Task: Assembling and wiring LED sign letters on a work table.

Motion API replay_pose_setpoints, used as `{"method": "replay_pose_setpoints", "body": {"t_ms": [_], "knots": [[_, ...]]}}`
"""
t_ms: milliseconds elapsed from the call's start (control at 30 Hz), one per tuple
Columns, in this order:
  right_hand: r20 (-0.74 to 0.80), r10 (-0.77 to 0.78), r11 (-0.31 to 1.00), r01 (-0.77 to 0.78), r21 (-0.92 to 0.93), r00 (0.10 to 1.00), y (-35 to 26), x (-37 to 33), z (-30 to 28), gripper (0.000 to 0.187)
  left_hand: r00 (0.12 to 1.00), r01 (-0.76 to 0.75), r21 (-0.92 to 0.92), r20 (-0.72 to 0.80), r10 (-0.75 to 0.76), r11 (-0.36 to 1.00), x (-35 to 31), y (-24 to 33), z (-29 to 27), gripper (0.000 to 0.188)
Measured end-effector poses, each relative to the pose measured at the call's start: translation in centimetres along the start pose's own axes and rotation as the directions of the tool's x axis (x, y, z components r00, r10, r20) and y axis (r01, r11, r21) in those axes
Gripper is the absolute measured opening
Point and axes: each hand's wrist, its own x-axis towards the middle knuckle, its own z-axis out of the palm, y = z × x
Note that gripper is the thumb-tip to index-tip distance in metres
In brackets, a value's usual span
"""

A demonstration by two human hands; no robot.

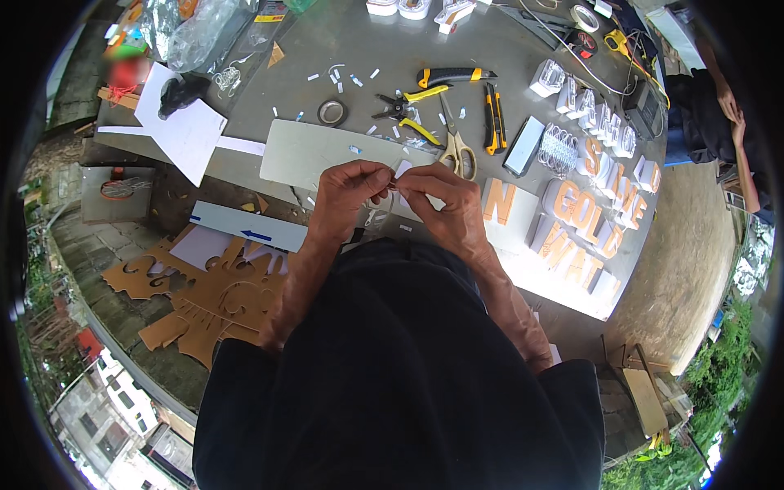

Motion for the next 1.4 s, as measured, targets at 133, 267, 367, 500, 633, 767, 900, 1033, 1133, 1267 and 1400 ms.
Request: {"method": "replay_pose_setpoints", "body": {"t_ms": [133, 267, 367, 500, 633, 767, 900, 1033, 1133, 1267, 1400], "knots": [[-0.06, -0.126, 0.989, 0.12, -0.092, 0.99, 0.0, -0.4, 0.5, 0.019, 0.999, 0.033, -0.143, -0.006, -0.034, 0.989, 0.1, -0.2, 0.3, 0.016], [-0.096, -0.351, 0.911, 0.316, -0.267, 0.931, 0.4, -0.6, 1.5, 0.024, 0.992, 0.096, -0.193, -0.066, -0.111, 0.977, 0.0, -0.2, 0.9, 0.018], [-0.063, -0.479, 0.815, 0.418, -0.401, 0.875, 0.7, -0.7, 1.9, 0.031, 0.992, 0.076, -0.128, -0.09, -0.088, 0.989, 0.0, -0.1, 0.8, 0.017], [-0.017, -0.527, 0.779, 0.475, -0.409, 0.849, 0.5, -1.3, 2.0, 0.036, 0.996, 0.024, -0.071, -0.082, -0.03, 0.997, -0.2, 0.4, 0.6, 0.016], [0.009, -0.539, 0.763, 0.492, -0.419, 0.843, 0.6, -1.3, 2.0, 0.037, 0.995, 0.037, -0.095, -0.087, -0.046, 0.995, -0.4, -0.4, 0.9, 0.015], [0.01, -0.571, 0.751, 0.528, -0.396, 0.821, 0.4, -0.9, 2.2, 0.035, 0.997, 0.021, -0.1, -0.075, -0.029, 0.995, -0.5, -0.3, 0.6, 0.015], [-0.02, -0.563, 0.756, 0.506, -0.416, 0.826, 0.6, -0.4, 2.2, 0.031, 0.997, 0.001, -0.06, -0.071, -0.005, 0.998, -0.3, 0.8, 1.0, 0.016], [-0.036, -0.551, 0.771, 0.491, -0.405, 0.834, 0.1, 0.2, 2.5, 0.027, 0.998, 0.01, -0.094, -0.065, -0.016, 0.996, -0.1, 0.9, 0.3, 0.015], [-0.029, -0.568, 0.766, 0.516, -0.384, 0.822, -0.1, 0.6, 3.1, 0.024, 0.994, -0.024, -0.087, -0.113, 0.014, 0.996, -0.5, 0.7, -0.3, 0.015], [-0.011, -0.581, 0.751, 0.531, -0.392, 0.814, 0.8, 0.7, 3.1, 0.028, 0.995, -0.015, -0.148, -0.099, 0.0, 0.989, 0.0, 0.6, -0.4, 0.017], [0.032, -0.622, 0.705, 0.578, -0.411, 0.782, 0.2, 0.6, 3.2, 0.028, 0.99, 0.032, -0.232, -0.129, -0.063, 0.972, -0.5, 0.4, 0.1, 0.021]]}}
